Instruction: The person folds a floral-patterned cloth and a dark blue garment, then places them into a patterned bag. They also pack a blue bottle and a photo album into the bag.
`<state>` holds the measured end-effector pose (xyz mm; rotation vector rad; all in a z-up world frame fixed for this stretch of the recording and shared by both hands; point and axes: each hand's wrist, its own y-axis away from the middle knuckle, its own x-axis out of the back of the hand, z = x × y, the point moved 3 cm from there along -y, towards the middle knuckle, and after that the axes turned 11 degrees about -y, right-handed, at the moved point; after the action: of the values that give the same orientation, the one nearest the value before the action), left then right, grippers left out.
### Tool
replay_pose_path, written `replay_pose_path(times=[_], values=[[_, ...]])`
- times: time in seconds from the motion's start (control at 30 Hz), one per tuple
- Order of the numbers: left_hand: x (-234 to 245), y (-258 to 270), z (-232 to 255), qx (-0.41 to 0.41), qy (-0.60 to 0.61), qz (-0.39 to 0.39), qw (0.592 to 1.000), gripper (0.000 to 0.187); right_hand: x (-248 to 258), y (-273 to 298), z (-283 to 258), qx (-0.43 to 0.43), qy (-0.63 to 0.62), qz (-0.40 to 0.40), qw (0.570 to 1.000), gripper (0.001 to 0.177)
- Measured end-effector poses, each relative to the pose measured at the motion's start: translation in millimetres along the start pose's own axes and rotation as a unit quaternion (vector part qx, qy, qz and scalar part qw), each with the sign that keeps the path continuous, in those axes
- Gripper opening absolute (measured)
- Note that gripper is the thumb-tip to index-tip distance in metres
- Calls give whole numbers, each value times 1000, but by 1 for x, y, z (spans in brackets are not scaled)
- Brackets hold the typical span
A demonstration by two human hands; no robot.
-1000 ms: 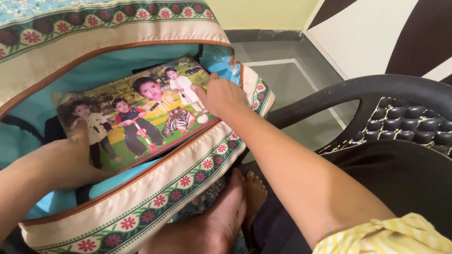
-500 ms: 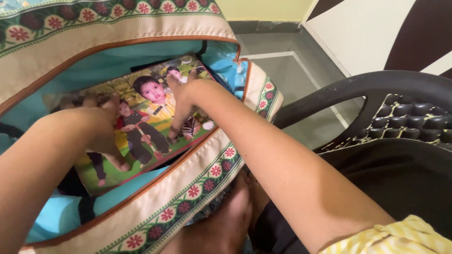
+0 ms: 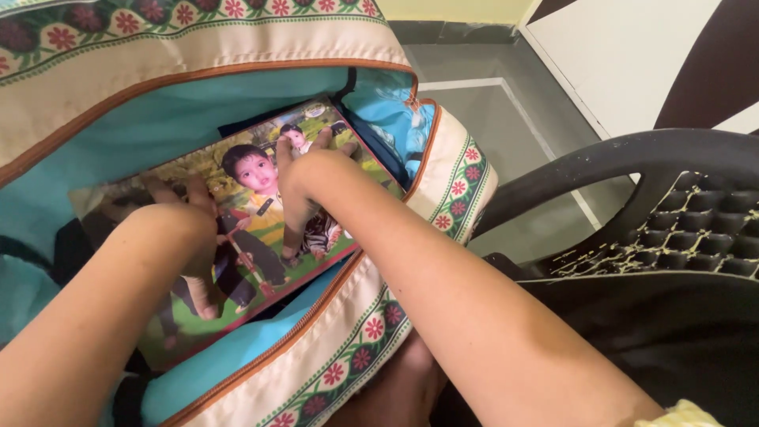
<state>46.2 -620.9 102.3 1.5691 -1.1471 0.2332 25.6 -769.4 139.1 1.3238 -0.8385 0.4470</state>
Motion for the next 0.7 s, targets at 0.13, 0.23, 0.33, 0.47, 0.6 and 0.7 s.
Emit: replay_pose_path(times=[0.13,0.23,0.33,0.47,0.6,0.7], values=[[2,-6,2,3,-17,-27,999,191,1,0,-3,-8,-10,-15,1000,174],[3,-9,4,14,19,-45,999,196,2,-4,-5,-9,-6,-23,1000,175],[3,-5,5,20,28,-51,998,196,0,-3,-6,-9,-11,-20,1000,176],[0,4,-3,20,12,-17,1000,184,-3,2,-4,-13,-35,-10,999,174],[-7,12,-6,-4,26,86,996,186,-13,5,-2,-6,-44,15,999,172],[-13,18,-8,18,97,92,991,163,-15,12,2,25,-29,45,998,169]])
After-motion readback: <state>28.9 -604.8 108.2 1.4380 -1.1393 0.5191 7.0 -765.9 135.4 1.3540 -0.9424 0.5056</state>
